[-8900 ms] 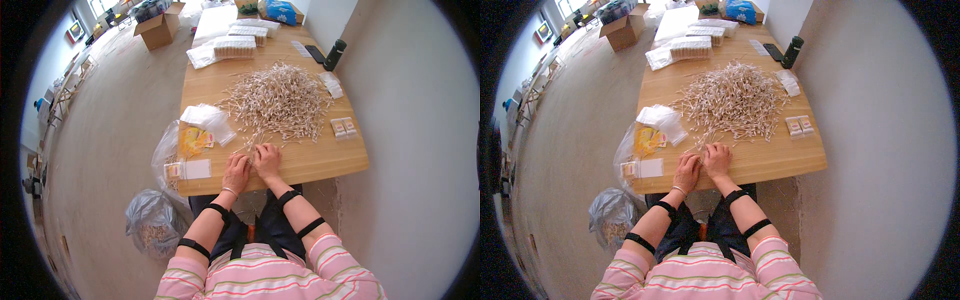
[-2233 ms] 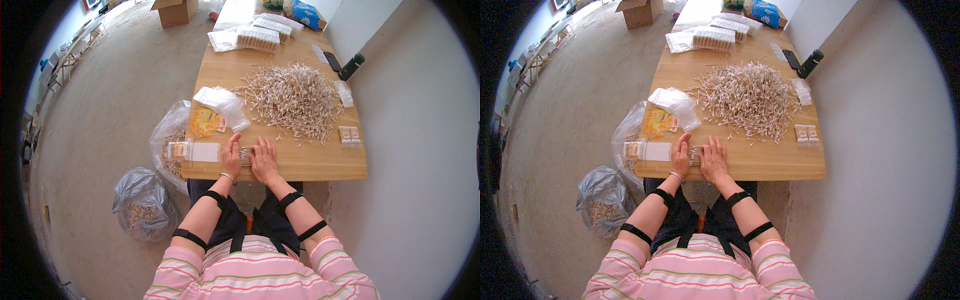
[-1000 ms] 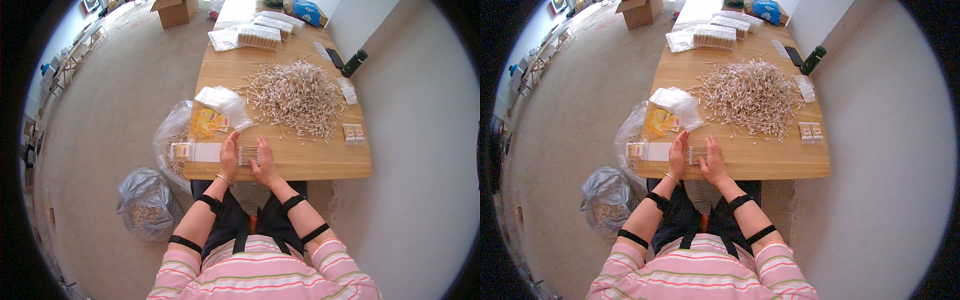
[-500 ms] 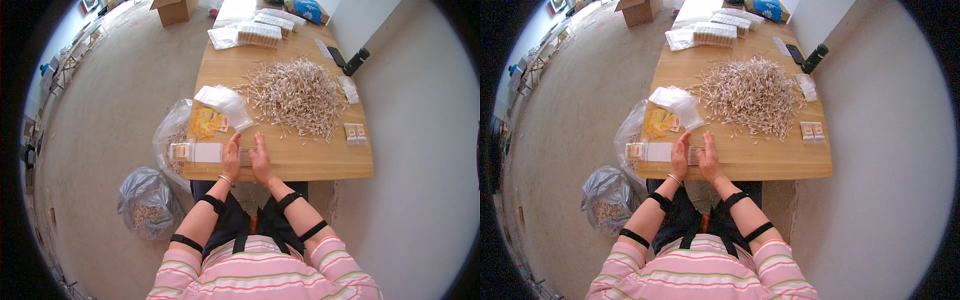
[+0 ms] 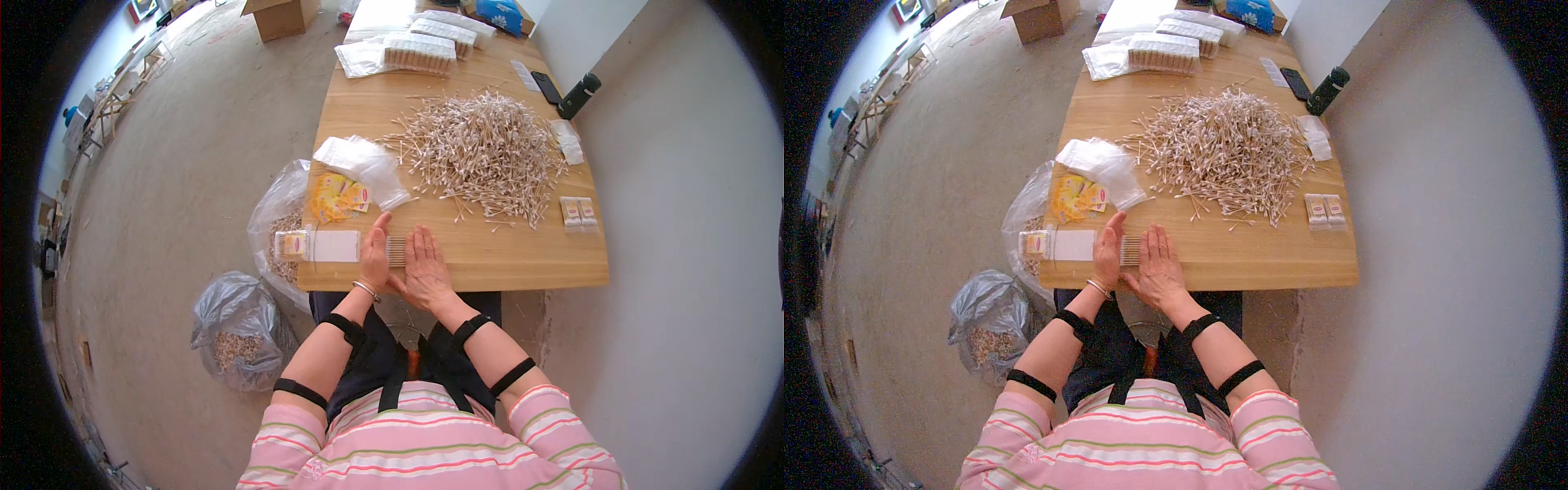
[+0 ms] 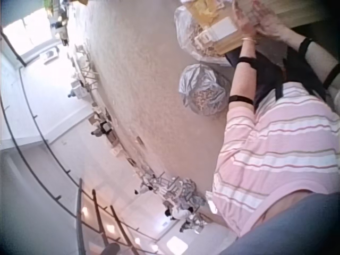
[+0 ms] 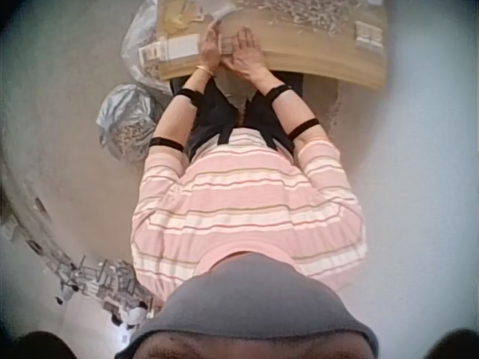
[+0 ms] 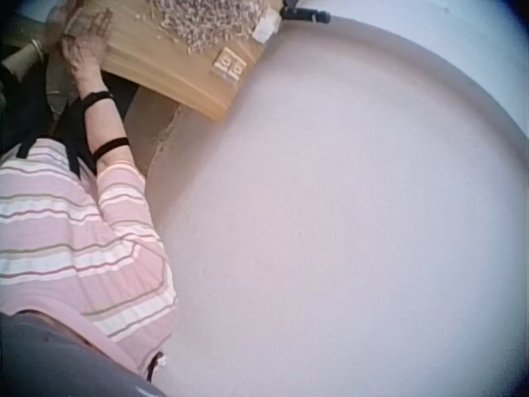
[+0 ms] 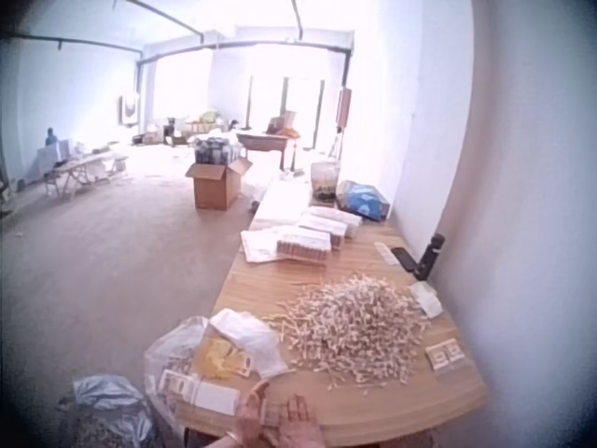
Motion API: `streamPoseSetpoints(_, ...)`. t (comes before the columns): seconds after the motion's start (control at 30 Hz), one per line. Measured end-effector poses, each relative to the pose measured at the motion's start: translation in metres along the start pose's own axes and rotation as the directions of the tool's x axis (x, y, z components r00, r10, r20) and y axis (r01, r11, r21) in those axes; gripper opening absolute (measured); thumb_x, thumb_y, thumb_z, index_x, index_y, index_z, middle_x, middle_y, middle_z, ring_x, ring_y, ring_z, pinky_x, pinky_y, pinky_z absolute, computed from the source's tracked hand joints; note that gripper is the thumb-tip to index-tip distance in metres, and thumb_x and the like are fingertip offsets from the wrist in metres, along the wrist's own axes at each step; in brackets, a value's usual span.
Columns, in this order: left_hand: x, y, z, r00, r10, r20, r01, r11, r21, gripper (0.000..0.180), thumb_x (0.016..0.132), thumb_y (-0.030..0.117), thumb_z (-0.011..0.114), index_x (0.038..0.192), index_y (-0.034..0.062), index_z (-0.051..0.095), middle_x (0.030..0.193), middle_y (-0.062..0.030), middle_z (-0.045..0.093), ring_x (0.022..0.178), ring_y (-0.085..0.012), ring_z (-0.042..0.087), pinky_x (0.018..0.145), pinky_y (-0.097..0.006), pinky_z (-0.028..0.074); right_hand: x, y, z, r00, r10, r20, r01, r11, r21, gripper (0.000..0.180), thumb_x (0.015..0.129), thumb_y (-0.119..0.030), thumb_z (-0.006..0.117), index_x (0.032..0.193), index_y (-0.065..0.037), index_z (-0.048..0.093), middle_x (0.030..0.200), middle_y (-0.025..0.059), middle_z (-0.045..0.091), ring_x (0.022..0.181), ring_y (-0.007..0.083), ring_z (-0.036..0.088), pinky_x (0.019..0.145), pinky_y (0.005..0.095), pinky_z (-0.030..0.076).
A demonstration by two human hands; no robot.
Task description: Counting and grouping cotton swabs then placing them into a small plastic bag.
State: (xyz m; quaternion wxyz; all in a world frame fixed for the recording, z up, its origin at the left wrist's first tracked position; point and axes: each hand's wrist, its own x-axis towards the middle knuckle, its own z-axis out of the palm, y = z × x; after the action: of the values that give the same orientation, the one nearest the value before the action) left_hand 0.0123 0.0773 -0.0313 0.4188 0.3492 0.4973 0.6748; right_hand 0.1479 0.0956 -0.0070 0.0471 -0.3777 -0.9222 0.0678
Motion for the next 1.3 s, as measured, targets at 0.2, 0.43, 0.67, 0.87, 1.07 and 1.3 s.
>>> streamPoseSetpoints(0.2,-0.035,0.027,-0.016,0.922,0.346,0.176,-0.376,0.684,0.625,0.033,0.092,0.017,0.050,0.121,0.0037,0.057,0.120,-0.0152,0.055,0.116,-0.0299,0.048,0.101,-0.038,0.035,0.000,0.002,0.000,1.000,0.020,0.023,-0.023,0.994,0.105,0.106,0.073,-0.060,0.061,0.139,0.011,0.019,0.148,0.0277,0.015,0.140,0.0377,0.011,0.115,0.0455,0.008)
streamPoseSetpoints(0.43,-0.065,0.041,-0.024,0.858,0.114,0.501,-0.514,0.234,0.826,0.048,0.086,0.034,0.058,0.126,0.0080,0.052,0.093,-0.0106,0.050,0.092,-0.0276,0.047,0.088,-0.040,0.033,-0.002,0.003,0.005,1.000,-0.004,-0.017,0.005,0.999,0.050,0.113,0.067,-0.060,0.066,0.141,0.009,0.016,0.149,0.0260,0.014,0.141,0.0363,0.009,0.115,0.0455,0.007)
streamPoseSetpoints(0.67,-0.065,0.041,-0.022,0.869,0.019,0.494,-0.484,0.233,0.843,0.057,0.084,0.035,0.060,0.133,0.0114,0.045,0.101,-0.0100,0.050,0.099,-0.0271,0.046,0.092,-0.041,0.029,-0.002,0.003,0.006,0.999,0.000,-0.050,0.002,0.999,0.035,0.113,0.067,-0.057,0.068,0.141,0.009,0.014,0.149,0.0262,0.012,0.141,0.0369,0.007,0.116,0.0455,0.005)
streamPoseSetpoints(0.87,-0.065,0.041,-0.018,0.876,0.082,0.476,-0.482,0.208,0.851,0.054,0.085,0.040,0.057,0.128,0.0087,0.047,0.097,-0.0097,0.051,0.095,-0.0261,0.047,0.090,-0.039,0.029,-0.003,0.003,0.006,0.999,-0.012,-0.038,0.014,0.999,0.036,0.115,0.066,-0.056,0.068,0.141,0.010,0.012,0.150,0.0267,0.011,0.142,0.0372,0.006,0.116,0.0457,0.005)
streamPoseSetpoints(1.07,-0.062,0.040,-0.018,0.881,0.046,0.472,-0.470,0.216,0.856,0.059,0.084,0.040,0.058,0.131,0.0067,0.045,0.098,-0.0099,0.052,0.096,-0.0257,0.048,0.090,-0.039,0.029,-0.003,0.004,0.004,0.998,-0.022,-0.051,0.019,0.998,-0.055,0.102,0.073,-0.050,0.061,0.141,0.010,0.014,0.148,0.0269,0.015,0.140,0.0386,0.012,0.115,0.0448,0.010)
streamPoseSetpoints(1.3,-0.060,0.038,-0.015,0.899,0.067,0.432,-0.434,0.258,0.863,0.058,0.085,0.039,0.057,0.132,0.0067,0.044,0.097,-0.0100,0.054,0.095,-0.0259,0.049,0.087,-0.039,0.030,-0.003,0.002,-0.003,1.000,-0.008,0.011,0.008,0.999,-0.032,0.096,0.072,-0.038,0.061,0.141,0.010,0.014,0.148,0.0272,0.015,0.140,0.0388,0.012,0.115,0.0447,0.010)
